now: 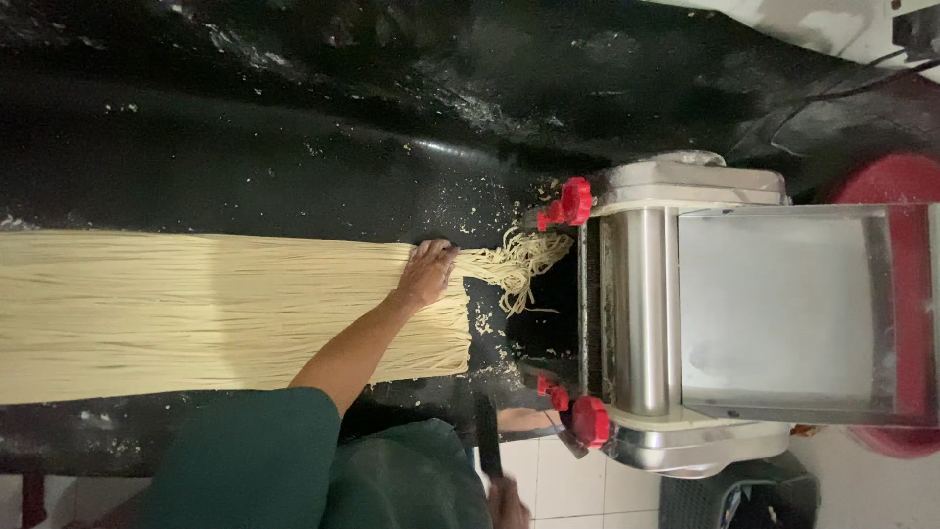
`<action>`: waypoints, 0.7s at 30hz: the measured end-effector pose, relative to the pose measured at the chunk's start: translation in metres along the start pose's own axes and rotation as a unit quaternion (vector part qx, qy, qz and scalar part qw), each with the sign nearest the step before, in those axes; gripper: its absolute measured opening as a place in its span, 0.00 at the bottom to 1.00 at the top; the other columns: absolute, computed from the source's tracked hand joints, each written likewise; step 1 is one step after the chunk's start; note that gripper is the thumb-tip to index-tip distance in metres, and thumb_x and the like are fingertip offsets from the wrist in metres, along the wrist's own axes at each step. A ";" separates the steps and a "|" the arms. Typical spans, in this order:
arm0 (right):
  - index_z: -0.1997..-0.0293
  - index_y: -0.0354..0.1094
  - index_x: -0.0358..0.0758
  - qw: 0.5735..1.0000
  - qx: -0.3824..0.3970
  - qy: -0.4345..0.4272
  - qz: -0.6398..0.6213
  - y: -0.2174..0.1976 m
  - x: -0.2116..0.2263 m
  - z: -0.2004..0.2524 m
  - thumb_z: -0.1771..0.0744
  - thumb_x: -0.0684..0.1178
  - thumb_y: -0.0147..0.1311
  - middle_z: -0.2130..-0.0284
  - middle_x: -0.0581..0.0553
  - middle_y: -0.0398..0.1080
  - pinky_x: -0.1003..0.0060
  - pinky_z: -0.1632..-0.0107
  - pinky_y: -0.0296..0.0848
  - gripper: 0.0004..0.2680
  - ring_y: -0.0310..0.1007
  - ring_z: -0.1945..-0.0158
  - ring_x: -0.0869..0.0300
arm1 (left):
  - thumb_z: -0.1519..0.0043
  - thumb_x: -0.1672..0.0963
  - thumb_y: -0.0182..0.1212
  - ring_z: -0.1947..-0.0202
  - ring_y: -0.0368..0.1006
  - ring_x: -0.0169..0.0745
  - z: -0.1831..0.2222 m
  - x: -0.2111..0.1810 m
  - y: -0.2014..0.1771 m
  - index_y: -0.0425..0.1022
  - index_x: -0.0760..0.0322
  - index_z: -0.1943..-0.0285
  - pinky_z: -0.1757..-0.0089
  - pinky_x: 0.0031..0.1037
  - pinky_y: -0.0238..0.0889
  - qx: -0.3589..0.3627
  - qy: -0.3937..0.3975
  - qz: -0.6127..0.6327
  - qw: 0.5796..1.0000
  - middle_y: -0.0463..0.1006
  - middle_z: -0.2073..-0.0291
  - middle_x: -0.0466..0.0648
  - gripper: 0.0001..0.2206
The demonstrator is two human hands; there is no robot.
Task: Cutting a long sheet of noodles into smaller portions using a knife
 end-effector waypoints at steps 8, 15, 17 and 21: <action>0.46 0.58 0.51 0.994 0.086 0.014 0.063 -0.021 0.310 -0.191 0.29 0.57 0.37 0.70 0.26 0.73 0.33 0.51 0.70 0.10 0.76 0.55 0.29 | 0.33 0.54 0.54 0.43 0.68 0.53 -0.002 0.008 0.006 0.77 0.46 0.39 0.46 0.44 0.64 0.033 0.016 0.021 0.999 0.69 0.47 0.46 0.14; 0.45 0.56 0.48 0.982 0.117 -0.009 0.145 -0.018 0.343 -0.227 0.31 0.51 0.37 0.71 0.24 0.74 0.37 0.52 0.73 0.09 0.77 0.57 0.28 | 0.32 0.53 0.53 0.42 0.67 0.55 0.000 0.002 -0.009 0.76 0.50 0.38 0.44 0.44 0.62 0.044 0.030 0.038 0.998 0.70 0.46 0.48 0.15; 0.47 0.57 0.48 0.982 0.126 -0.001 0.142 -0.015 0.336 -0.227 0.30 0.53 0.36 0.71 0.25 0.74 0.36 0.52 0.73 0.09 0.77 0.57 0.28 | 0.33 0.53 0.54 0.43 0.67 0.54 0.002 -0.003 -0.017 0.77 0.50 0.38 0.45 0.43 0.63 0.039 0.029 0.044 0.998 0.70 0.47 0.47 0.15; 0.50 0.58 0.46 0.984 0.133 0.014 0.116 -0.015 0.333 -0.228 0.29 0.56 0.34 0.72 0.22 0.74 0.34 0.54 0.72 0.10 0.76 0.58 0.26 | 0.34 0.53 0.55 0.44 0.68 0.53 0.002 -0.002 -0.013 0.77 0.51 0.40 0.46 0.43 0.64 0.034 0.033 0.034 0.998 0.70 0.48 0.47 0.14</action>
Point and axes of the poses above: each hand's wrist, its own z-axis away from the middle knuckle, its own y-axis out of the palm, x = y × z, the point moved 4 cm from there along -z, towards the middle knuckle
